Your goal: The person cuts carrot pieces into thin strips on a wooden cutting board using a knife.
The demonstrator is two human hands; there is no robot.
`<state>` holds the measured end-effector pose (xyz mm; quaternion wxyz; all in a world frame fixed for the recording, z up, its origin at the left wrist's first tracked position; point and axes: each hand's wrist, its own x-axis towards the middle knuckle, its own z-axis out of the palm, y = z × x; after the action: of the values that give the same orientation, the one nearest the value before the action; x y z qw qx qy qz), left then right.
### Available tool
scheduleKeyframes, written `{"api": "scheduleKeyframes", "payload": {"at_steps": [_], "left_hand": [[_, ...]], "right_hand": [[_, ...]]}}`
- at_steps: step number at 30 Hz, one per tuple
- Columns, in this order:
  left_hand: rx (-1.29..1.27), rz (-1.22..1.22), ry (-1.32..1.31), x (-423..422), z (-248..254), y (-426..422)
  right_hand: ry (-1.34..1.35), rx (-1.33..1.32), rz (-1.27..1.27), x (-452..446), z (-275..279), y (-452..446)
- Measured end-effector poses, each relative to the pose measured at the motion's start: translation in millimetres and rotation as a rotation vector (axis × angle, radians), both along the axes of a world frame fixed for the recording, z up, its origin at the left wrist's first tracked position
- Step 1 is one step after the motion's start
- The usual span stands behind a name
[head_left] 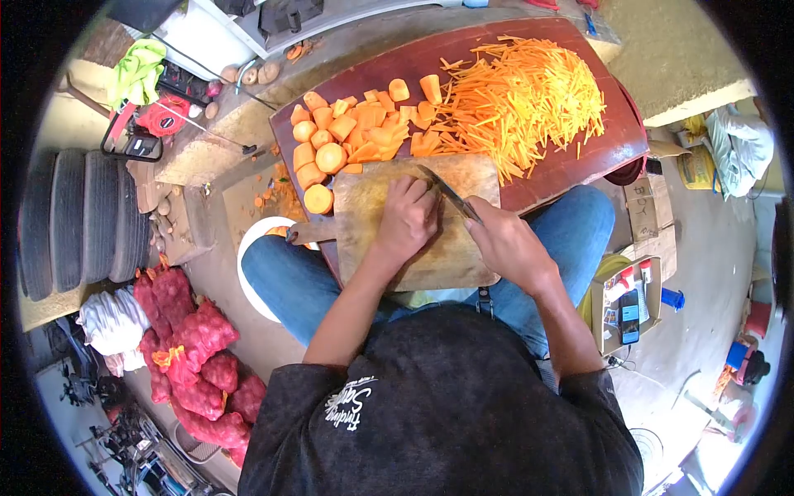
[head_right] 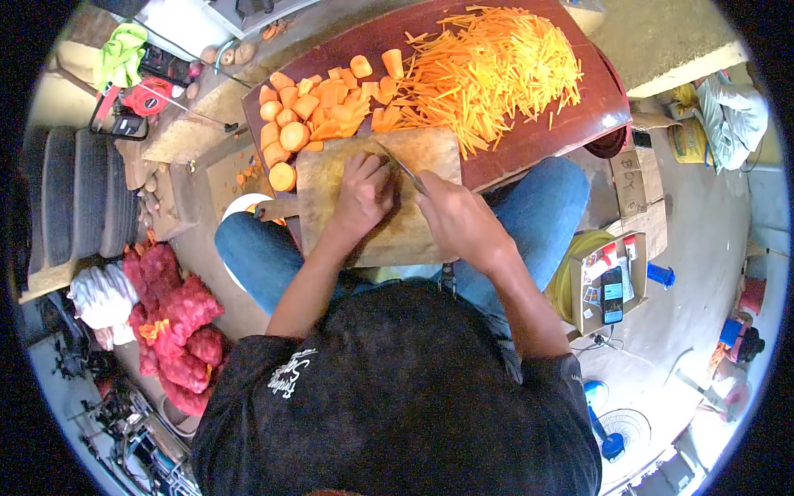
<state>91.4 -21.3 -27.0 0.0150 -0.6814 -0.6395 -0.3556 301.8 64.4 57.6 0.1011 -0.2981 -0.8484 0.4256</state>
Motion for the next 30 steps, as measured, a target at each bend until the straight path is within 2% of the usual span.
{"api": "scheduleKeyframes", "payload": {"at_steps": [8, 14, 17, 20, 24, 28, 30], "left_hand": [[0.079, 0.037, -0.102, -1.4, -6.2, -0.4], [0.066, 0.127, -0.259, -4.1, -15.4, -2.9], [0.052, 0.140, -0.255, -2.6, -15.7, 0.0], [0.038, 0.126, -0.262, -3.5, -12.9, 2.1], [0.032, 0.156, -0.312, -4.9, -9.1, 12.5], [0.035, 0.166, -0.429, -10.8, 7.3, 41.2], [0.040, 0.095, -0.413, -10.3, 26.8, 62.0]], "right_hand": [[0.037, -0.013, -0.079, 12.4, 14.2, -7.0], [0.016, -0.052, -0.053, 21.0, 4.5, -11.0], [-0.003, 0.038, -0.050, 21.1, 2.7, 4.3], [0.098, 0.309, -0.098, 23.8, -12.8, 32.8], [-0.062, 0.357, -0.180, 25.8, 10.0, 50.4], [0.003, 0.513, -0.073, 37.7, -1.3, 56.1], [-0.040, 0.526, -0.056, 41.0, -3.2, 52.5]]}}
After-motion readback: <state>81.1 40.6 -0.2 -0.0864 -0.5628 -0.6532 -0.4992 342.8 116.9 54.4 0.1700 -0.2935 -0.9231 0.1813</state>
